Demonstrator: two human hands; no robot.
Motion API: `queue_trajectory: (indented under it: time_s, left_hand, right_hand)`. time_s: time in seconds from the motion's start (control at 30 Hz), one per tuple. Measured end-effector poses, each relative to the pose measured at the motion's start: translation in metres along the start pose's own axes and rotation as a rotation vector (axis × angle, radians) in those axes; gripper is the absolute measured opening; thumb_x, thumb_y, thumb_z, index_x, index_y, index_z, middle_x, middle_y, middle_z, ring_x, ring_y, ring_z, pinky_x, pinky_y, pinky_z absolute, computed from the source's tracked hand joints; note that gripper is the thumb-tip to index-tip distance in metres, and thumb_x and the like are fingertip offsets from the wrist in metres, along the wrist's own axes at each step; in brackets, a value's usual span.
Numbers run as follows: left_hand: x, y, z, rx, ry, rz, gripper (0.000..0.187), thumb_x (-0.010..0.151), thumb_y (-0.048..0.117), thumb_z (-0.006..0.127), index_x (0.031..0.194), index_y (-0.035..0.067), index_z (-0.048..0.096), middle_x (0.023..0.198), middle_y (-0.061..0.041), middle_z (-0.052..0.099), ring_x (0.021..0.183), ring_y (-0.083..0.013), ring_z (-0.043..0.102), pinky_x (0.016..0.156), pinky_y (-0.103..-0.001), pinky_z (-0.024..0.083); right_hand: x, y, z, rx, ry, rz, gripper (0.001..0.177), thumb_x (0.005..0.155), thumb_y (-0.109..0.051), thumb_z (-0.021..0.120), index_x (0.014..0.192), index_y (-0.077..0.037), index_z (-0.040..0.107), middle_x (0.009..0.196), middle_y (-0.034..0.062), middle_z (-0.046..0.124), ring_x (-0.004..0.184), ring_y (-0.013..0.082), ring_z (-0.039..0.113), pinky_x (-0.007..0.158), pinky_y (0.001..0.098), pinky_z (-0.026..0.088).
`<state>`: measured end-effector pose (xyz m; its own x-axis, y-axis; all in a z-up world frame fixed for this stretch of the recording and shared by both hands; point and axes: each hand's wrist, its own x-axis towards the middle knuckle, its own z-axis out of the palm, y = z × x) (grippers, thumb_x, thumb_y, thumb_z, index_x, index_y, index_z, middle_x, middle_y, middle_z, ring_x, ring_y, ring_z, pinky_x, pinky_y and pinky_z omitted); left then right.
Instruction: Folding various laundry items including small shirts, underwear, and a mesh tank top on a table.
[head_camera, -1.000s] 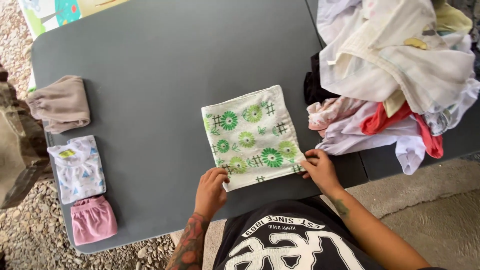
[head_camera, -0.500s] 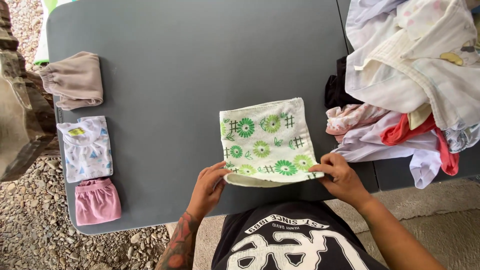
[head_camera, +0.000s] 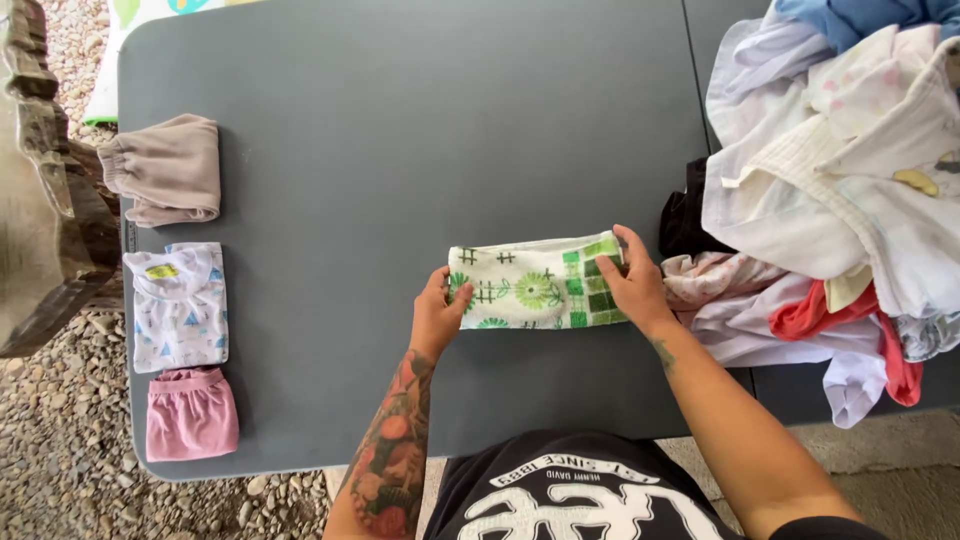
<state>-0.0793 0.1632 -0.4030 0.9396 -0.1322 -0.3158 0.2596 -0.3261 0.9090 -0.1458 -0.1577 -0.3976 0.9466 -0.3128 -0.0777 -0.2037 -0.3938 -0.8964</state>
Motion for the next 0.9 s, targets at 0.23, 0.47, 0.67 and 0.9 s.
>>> queue_trajectory:
  time_s: [0.23,0.47,0.67,0.9]
  left_hand:
    - [-0.013,0.011,0.003,0.051,0.098,0.050,0.050,0.093,0.040,0.073,0.124,0.002,0.063,0.082,-0.004,0.078,0.073,-0.0087,0.070,0.069,-0.028,0.056]
    - [-0.002,-0.039,0.023,0.789,0.306,0.070,0.040,0.103,0.051,0.060,0.094,0.013,0.069,0.077,-0.008,0.072,0.076,-0.0324,0.070,0.073,-0.048,0.054]
    - [-0.014,0.003,0.032,0.760,0.553,0.144,0.065,0.078,0.053,0.078,0.107,-0.002,0.062,0.099,-0.021,0.070,0.089,-0.0404,0.067,0.069,-0.050,0.053]
    - [-0.022,0.026,-0.004,0.178,0.007,-0.071,0.046,0.085,0.038,0.076,0.115,0.005,0.069,0.103,-0.011,0.075,0.096,-0.0268,0.073,0.086,-0.039,0.056]
  right_hand:
    - [-0.013,-0.003,0.010,-0.199,0.228,-0.092,0.051,0.103,-0.026,0.065,0.150,-0.012,0.051,0.122,0.0219,0.071,0.106,0.0348,0.070,0.089,0.0405,0.054]
    - [-0.002,0.030,0.020,-0.324,0.307,0.155,0.035,0.100,-0.035,0.067,0.127,-0.013,0.064,0.105,0.0175,0.077,0.093,0.0358,0.075,0.084,0.0442,0.057]
    - [-0.006,-0.006,0.012,-0.574,0.284,-0.083,0.038,0.096,-0.035,0.069,0.119,-0.005,0.066,0.111,0.0217,0.070,0.097,0.0406,0.068,0.078,0.0484,0.052]
    - [0.000,-0.002,0.023,-0.513,0.119,0.177,0.038,0.096,-0.036,0.069,0.117,-0.005,0.069,0.107,0.0161,0.074,0.099,0.0359,0.070,0.086,0.0471,0.054]
